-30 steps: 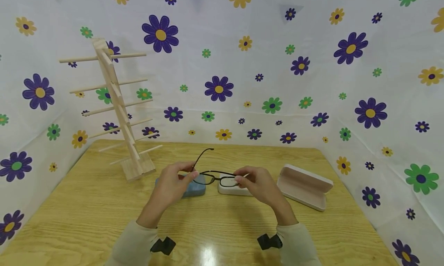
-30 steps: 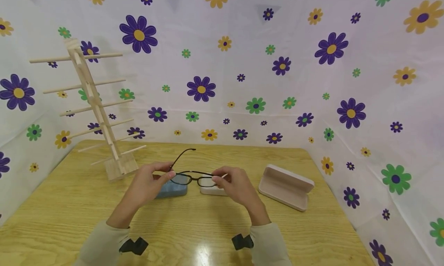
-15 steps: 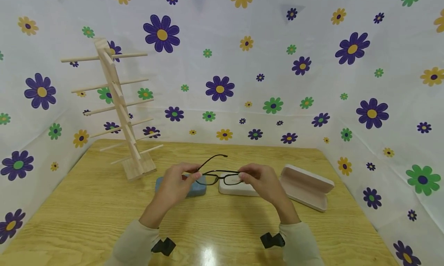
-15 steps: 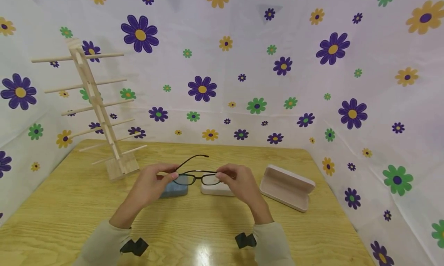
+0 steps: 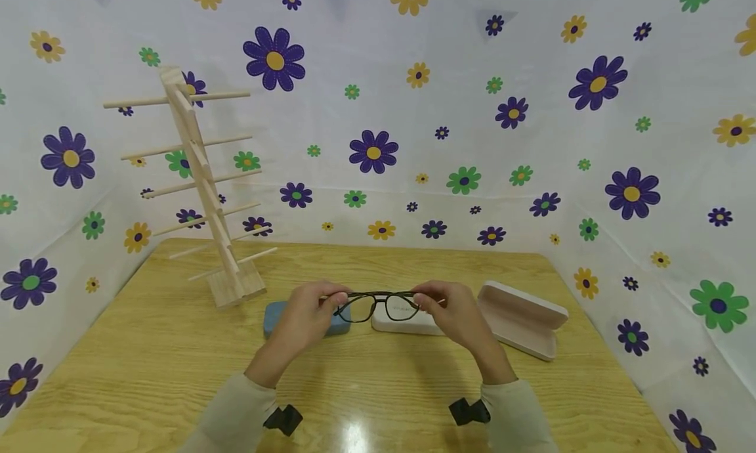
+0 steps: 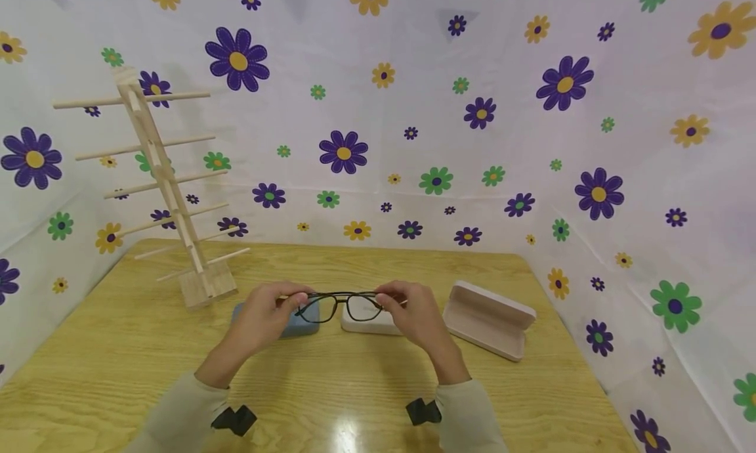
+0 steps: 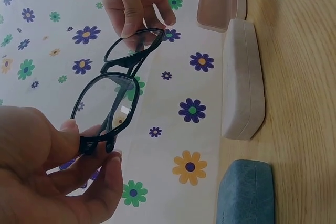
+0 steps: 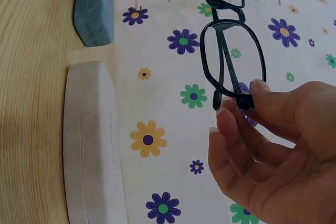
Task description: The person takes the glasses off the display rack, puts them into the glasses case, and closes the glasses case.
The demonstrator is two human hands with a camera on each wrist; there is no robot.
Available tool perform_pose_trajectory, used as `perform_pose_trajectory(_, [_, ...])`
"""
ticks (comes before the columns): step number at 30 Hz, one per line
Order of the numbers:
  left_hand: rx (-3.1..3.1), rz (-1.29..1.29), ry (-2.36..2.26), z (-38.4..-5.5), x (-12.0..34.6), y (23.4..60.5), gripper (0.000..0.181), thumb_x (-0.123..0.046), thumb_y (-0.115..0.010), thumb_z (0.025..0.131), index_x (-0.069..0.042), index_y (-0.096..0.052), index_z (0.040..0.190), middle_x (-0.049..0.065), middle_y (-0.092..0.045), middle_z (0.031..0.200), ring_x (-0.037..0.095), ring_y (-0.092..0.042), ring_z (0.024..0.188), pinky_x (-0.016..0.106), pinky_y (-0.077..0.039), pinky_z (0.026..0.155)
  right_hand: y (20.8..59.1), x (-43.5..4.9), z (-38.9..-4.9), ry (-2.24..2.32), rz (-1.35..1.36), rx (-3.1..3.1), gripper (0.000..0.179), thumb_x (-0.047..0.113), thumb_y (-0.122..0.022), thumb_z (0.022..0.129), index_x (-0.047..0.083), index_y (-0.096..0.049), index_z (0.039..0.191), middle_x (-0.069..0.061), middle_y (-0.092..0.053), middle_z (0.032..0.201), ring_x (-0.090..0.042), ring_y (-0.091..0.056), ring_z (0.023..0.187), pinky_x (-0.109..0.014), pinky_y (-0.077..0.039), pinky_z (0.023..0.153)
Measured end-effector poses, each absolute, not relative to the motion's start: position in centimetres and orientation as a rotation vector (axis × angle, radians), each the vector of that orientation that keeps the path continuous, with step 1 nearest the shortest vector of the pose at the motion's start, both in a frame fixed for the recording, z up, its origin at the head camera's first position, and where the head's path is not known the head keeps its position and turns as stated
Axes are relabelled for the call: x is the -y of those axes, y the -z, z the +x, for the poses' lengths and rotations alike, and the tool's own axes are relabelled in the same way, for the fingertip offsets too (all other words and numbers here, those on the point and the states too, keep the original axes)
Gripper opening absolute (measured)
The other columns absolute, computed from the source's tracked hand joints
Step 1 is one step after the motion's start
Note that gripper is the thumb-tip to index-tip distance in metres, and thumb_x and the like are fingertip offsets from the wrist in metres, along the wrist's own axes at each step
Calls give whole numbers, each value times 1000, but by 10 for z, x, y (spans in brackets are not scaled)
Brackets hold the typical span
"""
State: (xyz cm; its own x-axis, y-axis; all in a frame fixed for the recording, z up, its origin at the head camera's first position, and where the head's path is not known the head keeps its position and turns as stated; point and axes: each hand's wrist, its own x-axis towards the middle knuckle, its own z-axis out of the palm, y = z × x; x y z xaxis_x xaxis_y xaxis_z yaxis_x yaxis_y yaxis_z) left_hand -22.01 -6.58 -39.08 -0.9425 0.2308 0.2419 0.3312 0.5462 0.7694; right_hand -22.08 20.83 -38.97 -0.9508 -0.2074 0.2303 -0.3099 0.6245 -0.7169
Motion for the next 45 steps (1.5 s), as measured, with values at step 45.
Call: perform_pose_trajectory(45, [2644, -781, 1701, -271, -83, 429, 17, -12, -74, 96, -7, -77, 111, 5, -76, 98, 9, -70, 77, 18, -55, 66, 396, -347, -187, -1145, -9, 2810, 30, 5, -57, 105, -17, -64, 125, -30, -73, 110, -2, -72, 77, -27, -63, 74])
